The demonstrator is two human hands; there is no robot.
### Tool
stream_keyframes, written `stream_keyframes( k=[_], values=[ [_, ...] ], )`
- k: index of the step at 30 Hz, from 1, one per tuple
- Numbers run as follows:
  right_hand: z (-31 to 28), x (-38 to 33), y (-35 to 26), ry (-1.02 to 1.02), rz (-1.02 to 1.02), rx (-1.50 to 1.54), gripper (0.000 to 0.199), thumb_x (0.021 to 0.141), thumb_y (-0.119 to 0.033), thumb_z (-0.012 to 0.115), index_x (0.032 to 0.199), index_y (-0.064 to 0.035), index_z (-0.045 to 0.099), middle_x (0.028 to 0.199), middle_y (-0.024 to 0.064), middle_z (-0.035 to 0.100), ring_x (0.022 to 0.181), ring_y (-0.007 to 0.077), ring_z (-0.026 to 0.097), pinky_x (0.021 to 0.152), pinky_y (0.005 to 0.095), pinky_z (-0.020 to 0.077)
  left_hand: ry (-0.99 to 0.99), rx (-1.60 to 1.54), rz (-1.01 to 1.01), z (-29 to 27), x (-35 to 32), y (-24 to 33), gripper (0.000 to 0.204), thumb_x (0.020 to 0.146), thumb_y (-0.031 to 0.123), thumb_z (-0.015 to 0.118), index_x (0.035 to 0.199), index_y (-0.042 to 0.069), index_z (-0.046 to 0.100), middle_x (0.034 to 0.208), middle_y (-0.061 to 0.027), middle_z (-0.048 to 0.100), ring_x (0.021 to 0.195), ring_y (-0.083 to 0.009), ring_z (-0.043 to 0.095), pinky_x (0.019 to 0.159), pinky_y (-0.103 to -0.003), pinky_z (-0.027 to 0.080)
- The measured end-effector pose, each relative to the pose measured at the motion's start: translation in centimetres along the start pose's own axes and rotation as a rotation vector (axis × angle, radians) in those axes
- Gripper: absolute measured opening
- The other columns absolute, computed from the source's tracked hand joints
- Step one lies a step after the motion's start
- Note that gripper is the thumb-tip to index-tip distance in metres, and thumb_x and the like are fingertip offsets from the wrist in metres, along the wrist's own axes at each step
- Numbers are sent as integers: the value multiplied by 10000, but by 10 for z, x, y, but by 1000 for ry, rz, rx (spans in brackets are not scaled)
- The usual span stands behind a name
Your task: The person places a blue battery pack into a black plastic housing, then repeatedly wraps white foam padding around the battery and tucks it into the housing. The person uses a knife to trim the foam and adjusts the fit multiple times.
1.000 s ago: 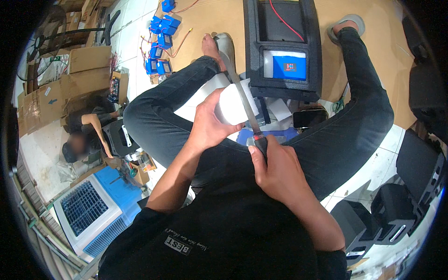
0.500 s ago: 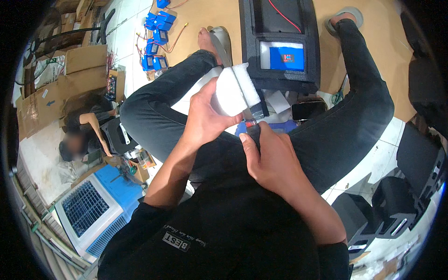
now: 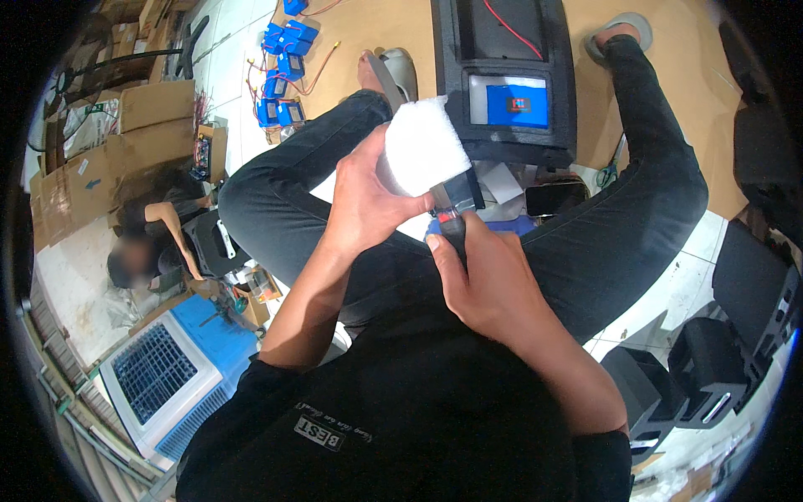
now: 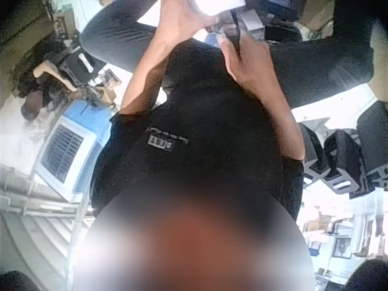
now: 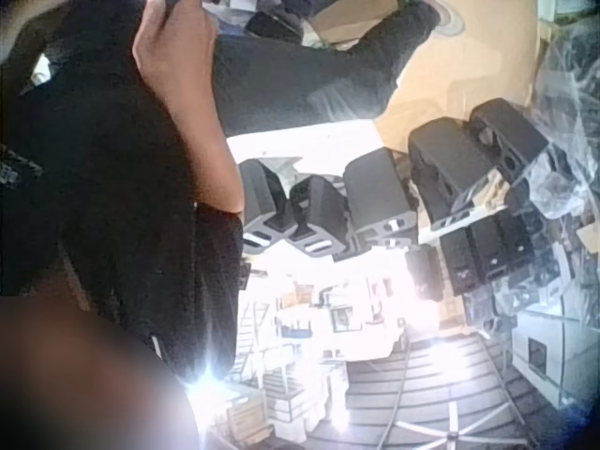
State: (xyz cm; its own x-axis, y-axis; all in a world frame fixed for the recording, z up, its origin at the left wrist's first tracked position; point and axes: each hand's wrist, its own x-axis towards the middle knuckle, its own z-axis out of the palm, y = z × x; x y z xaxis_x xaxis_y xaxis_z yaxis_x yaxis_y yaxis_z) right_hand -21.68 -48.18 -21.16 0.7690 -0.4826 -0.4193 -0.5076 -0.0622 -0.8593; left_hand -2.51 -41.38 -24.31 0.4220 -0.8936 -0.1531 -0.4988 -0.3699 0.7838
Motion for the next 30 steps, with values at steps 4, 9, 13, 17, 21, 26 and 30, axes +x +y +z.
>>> stream_keyframes(
  k=[4,9,13,17,21,26,30],
  values=[
    [-15,0,-2,36,48,116,324,1050,-278,607,1066,45,603,699,193,662,624,372,693,608,442,529,28,16,-138,-2,4,-2,704,609,141,900,1244,-24,645,1066,-191,742,986,-265,746,894,-370,569],
    [-2,-8,-4,374,-148,-375,274,1000,-217,667,1058,37,584,781,183,682,653,344,724,603,424,569,95,269,-73,-4,8,-1,691,622,164,895,1244,-10,650,1083,-209,725,1025,-354,731,911,-436,564],
    [19,5,11,313,-113,-678,195,990,-178,666,1024,-11,572,807,146,689,704,324,746,568,392,583,143,395,-20,0,6,4,694,609,170,905,1239,7,663,1068,-207,706,1021,-406,704,913,-480,555],
    [27,0,21,268,-23,-712,182,990,-168,664,994,-37,538,822,138,685,710,316,746,582,392,591,140,370,-30,-3,8,5,695,596,167,907,1228,2,670,1035,-210,693,1002,-414,698,899,-471,556],
    [27,-3,25,165,51,-744,204,987,-176,664,1020,-35,520,820,126,673,732,294,755,582,374,597,107,347,-20,-4,9,3,686,592,160,906,1214,-6,670,1016,-212,690,997,-414,699,893,-464,557],
    [22,14,23,334,-105,-681,202,979,-180,682,999,-34,544,847,156,685,732,315,744,607,392,590,150,286,22,2,6,5,660,601,149,899,1204,-5,679,1020,-209,698,991,-405,707,891,-456,562],
    [11,16,12,505,-180,-310,277,947,-199,742,1055,-2,581,858,166,685,745,374,719,662,431,567,171,231,-32,-5,8,3,667,601,148,899,1211,2,672,1031,-209,696,990,-408,693,899,-467,554]
  ],
)
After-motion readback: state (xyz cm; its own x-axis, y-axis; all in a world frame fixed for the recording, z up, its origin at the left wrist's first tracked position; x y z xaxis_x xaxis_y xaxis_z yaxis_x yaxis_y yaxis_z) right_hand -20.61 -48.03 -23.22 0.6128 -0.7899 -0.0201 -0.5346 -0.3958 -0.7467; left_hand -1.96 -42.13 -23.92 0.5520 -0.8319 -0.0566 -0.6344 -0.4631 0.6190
